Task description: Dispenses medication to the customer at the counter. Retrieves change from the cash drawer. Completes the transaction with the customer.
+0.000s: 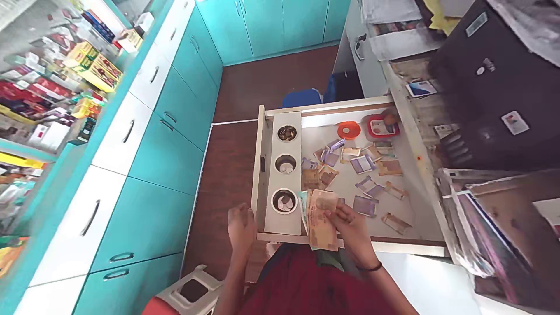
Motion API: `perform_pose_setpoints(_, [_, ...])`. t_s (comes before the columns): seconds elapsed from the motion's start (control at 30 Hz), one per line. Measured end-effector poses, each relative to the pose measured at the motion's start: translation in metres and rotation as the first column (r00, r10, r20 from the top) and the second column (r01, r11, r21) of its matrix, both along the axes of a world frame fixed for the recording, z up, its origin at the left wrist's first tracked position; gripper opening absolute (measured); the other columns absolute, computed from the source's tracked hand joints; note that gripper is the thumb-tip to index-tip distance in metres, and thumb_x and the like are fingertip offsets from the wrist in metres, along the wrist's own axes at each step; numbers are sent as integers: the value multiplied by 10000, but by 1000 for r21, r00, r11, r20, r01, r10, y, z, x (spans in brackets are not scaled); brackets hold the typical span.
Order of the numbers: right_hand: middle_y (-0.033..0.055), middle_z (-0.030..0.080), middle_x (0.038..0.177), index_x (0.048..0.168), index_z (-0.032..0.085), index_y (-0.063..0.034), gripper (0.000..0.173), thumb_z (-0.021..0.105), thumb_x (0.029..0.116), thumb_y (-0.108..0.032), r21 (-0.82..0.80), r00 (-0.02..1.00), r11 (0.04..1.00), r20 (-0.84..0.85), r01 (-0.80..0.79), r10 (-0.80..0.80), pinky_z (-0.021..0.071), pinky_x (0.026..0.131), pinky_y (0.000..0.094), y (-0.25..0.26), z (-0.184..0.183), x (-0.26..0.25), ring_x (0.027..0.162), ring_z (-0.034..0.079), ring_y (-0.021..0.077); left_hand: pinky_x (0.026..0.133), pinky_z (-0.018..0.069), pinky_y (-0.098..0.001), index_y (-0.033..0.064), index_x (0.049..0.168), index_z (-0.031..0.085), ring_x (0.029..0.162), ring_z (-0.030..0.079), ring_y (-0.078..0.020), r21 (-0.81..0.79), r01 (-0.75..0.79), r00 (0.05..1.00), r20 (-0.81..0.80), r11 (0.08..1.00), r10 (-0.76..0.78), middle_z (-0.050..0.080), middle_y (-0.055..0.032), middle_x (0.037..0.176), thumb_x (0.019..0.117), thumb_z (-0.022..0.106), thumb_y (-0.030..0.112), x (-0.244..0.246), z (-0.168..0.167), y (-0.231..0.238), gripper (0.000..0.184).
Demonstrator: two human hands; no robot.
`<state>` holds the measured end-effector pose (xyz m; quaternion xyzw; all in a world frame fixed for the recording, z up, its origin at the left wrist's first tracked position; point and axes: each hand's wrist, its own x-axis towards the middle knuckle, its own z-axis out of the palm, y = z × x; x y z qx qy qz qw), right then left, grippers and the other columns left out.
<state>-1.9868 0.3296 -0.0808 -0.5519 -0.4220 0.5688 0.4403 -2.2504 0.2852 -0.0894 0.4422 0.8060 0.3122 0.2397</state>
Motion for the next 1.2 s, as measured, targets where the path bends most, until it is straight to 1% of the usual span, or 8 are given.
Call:
perform_pose_setpoints(0.07, [-10, 753, 891, 1127, 655, 10, 183, 625, 947, -13, 7, 1000, 1000, -23, 20, -20, 598, 693, 210, -7, 0, 2, 782, 715, 33, 1043, 456, -604, -59, 1312, 618, 1225, 591, -451, -266, 28, 999, -26, 964, -36, 584, -307, 1334, 1069, 493, 301, -12, 3, -7, 452])
perform_pose_setpoints(0.13, [-11, 750, 889, 1122, 648, 16, 183, 626, 944, -19, 13, 999, 999, -29, 37, -37, 597, 687, 208, -14, -2, 5, 774, 712, 28, 1009, 459, -622, -91, 1216, 658, 1141, 630, -455, -361, 85, 996, -4, 929, -92, 652, -311, 1198, 1085, 463, 293, -12, 3, -11, 450])
perform_pose_setpoints(0.4, [-20, 750, 861, 1061, 676, 2, 144, 642, 922, -16, 58, 963, 962, -29, 267, -266, 593, 712, 187, -57, 0, 18, 765, 707, 8, 990, 484, -601, -98, 1075, 701, 1100, 652, -443, -490, 360, 880, -103, 794, -463, 677, -292, 1127, 1045, 533, 256, -8, 16, 14, 392])
perform_pose_setpoints(0.5, [-19, 750, 851, 1051, 685, 2, 147, 648, 914, -32, 62, 922, 921, 0, 386, -386, 588, 709, 187, -73, -2, 13, 755, 704, 6, 928, 511, -604, -76, 982, 717, 1024, 679, -423, -495, 513, 783, -64, 701, -618, 703, -261, 1012, 1026, 553, 277, -1, 11, 27, 392])
perform_pose_setpoints(0.67, [-49, 746, 818, 1011, 686, -24, 118, 637, 904, -20, 36, 802, 802, 15, 596, -597, 586, 669, 188, -107, 9, -14, 722, 698, 1, 953, 508, -580, -67, 977, 739, 1056, 676, -401, -413, 754, 586, 71, 511, -807, 705, -249, 1068, 1017, 600, 323, 37, 5, 48, 417])
perform_pose_setpoints(0.83, [-39, 754, 835, 1034, 682, -18, 131, 616, 921, -6, 19, 622, 622, 22, 782, -783, 608, 679, 208, -164, 17, -42, 734, 715, 24, 941, 490, -588, -94, 1023, 716, 994, 666, -397, -283, 877, 458, 256, 387, -851, 698, -266, 1004, 1005, 630, 355, 91, -8, 77, 457])
perform_pose_setpoints(1.07, [-42, 762, 828, 1011, 701, -32, 141, 622, 898, -2, 68, 174, 179, 72, 981, -982, 605, 670, 187, -295, 32, -72, 731, 717, 18, 965, 512, -584, -74, 1048, 730, 1001, 713, -379, -64, 933, 359, 132, 354, -924, 735, -243, 1022, 1005, 630, 343, 175, -38, 89, 431])
perform_pose_setpoints(1.2, [-40, 755, 811, 976, 701, -44, 111, 623, 906, -8, 72, -79, -76, 39, 995, -996, 599, 657, 193, -375, 33, -89, 713, 711, 26, 1018, 469, -595, -130, 1142, 673, 1096, 669, -422, -35, 939, 343, 91, 342, -935, 690, -307, 1129, 1068, 511, 302, 213, -42, 66, 467])
